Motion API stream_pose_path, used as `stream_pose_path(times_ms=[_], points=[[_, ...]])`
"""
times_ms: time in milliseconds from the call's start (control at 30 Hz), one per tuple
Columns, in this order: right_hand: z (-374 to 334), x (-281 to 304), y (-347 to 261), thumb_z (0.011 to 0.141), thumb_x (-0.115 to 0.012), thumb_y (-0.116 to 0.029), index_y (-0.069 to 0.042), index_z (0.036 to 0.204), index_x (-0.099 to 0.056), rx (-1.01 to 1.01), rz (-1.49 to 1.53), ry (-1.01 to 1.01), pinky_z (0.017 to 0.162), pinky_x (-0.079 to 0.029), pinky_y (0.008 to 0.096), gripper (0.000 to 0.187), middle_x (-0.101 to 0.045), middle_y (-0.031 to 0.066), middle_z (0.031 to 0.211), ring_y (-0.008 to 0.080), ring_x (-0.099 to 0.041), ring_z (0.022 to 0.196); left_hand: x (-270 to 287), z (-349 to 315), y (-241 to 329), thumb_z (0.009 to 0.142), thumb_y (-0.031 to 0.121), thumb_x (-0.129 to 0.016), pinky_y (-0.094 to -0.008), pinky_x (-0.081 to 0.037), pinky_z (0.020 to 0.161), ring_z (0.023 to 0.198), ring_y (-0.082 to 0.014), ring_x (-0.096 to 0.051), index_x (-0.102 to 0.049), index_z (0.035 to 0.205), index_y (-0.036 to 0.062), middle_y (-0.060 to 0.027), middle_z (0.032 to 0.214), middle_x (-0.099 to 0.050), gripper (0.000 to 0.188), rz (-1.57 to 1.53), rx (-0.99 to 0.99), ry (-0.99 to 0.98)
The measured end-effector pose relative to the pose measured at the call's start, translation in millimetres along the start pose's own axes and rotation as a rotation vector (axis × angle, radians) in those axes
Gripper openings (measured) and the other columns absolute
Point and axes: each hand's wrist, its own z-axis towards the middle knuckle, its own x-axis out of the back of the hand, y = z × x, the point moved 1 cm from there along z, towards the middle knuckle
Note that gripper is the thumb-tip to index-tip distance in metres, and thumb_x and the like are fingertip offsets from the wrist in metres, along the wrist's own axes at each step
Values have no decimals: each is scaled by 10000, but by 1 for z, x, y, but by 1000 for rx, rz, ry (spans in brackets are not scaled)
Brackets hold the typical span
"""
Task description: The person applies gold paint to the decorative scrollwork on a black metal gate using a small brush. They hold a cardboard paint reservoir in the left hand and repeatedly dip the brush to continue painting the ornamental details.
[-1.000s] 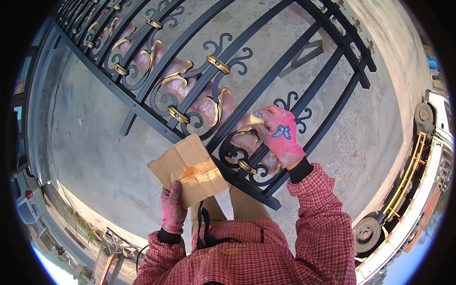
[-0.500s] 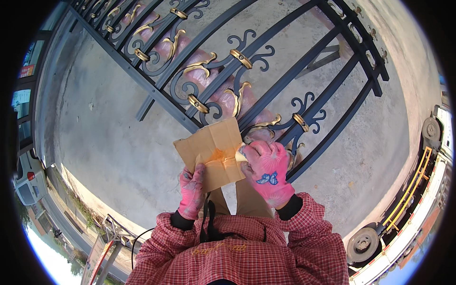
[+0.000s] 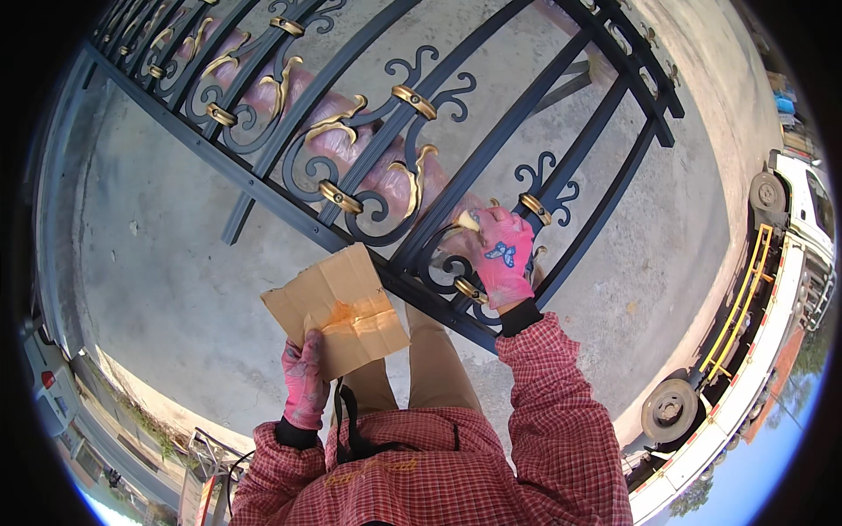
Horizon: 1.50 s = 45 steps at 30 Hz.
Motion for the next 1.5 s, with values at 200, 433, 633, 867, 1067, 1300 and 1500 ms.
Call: stream_pose_path(times_ms=[200, 433, 633, 867, 1067, 1300, 1500], points=[[9, 7, -7, 661, -718, -153, -94, 940, -646, -177, 46, -83, 807, -408, 394, 293, -599, 76, 898, 283, -571, 893, 23, 3, 0, 931, 177, -554, -246, -480, 763, 881, -94, -572, -555, 1167, 45, -13, 1053, -608, 271, 8, 11, 42], [5, 3, -5, 654, -723, -160, -86, 929, -640, -160, 38, -72, 810, -406, 389, 296, -606, 80, 921, 282, -571, 885, 26, 5, 7, 931, 171, -551, -245, -474, 775, 891, -91, -567, -552, 1169, 42, -16, 1060, -606, 272, -14, 23, 19], [-7, -4, -4, 635, -733, -160, -91, 933, -633, -233, 102, -38, 816, -400, 384, 322, -602, 79, 926, 284, -561, 879, 28, 7, 6, 926, 173, -560, -246, -474, 776, 890, -93, -569, -552, 1167, 43, -13, 1062, -606, 275, -27, 5, 9], [-30, -16, -12, 622, -725, -168, -94, 913, -622, -93, 21, -23, 825, -388, 395, 318, -595, 69, 920, 281, -556, 896, 26, 8, 6, 928, 161, -558, -249, -480, 768, 880, -97, -575, -551, 1163, 41, -17, 1045, -614, 264, -27, 2, 20], [-43, -18, -23, 628, -729, -184, -94, 904, -617, -133, 56, 40, 829, -379, 395, 312, -595, 66, 922, 281, -557, 884, 26, 9, 10, 932, 151, -550, -245, -483, 747, 859, -98, -574, -549, 1156, 38, -18, 1029, -612, 251, -7, 49, 46], [-46, -11, -12, 639, -744, -152, -85, 855, -624, -182, -11, 174, 767, -402, 392, 256, -586, 71, 851, 277, -561, 838, 27, 9, 8, 927, 161, -562, -244, -484, 732, 843, -94, -574, -549, 1148, 40, -12, 1028, -611, 253, 35, 16, 30], [-46, -18, 1, 634, -747, -160, -96, 844, -623, -251, -16, 103, 752, -409, 379, 252, -572, 66, 803, 272, -562, 802, 25, 11, 8, 922, 164, -572, -246, -484, 734, 848, -90, -571, -548, 1139, 47, -7, 1035, -606, 248, 13, 25, -3]])
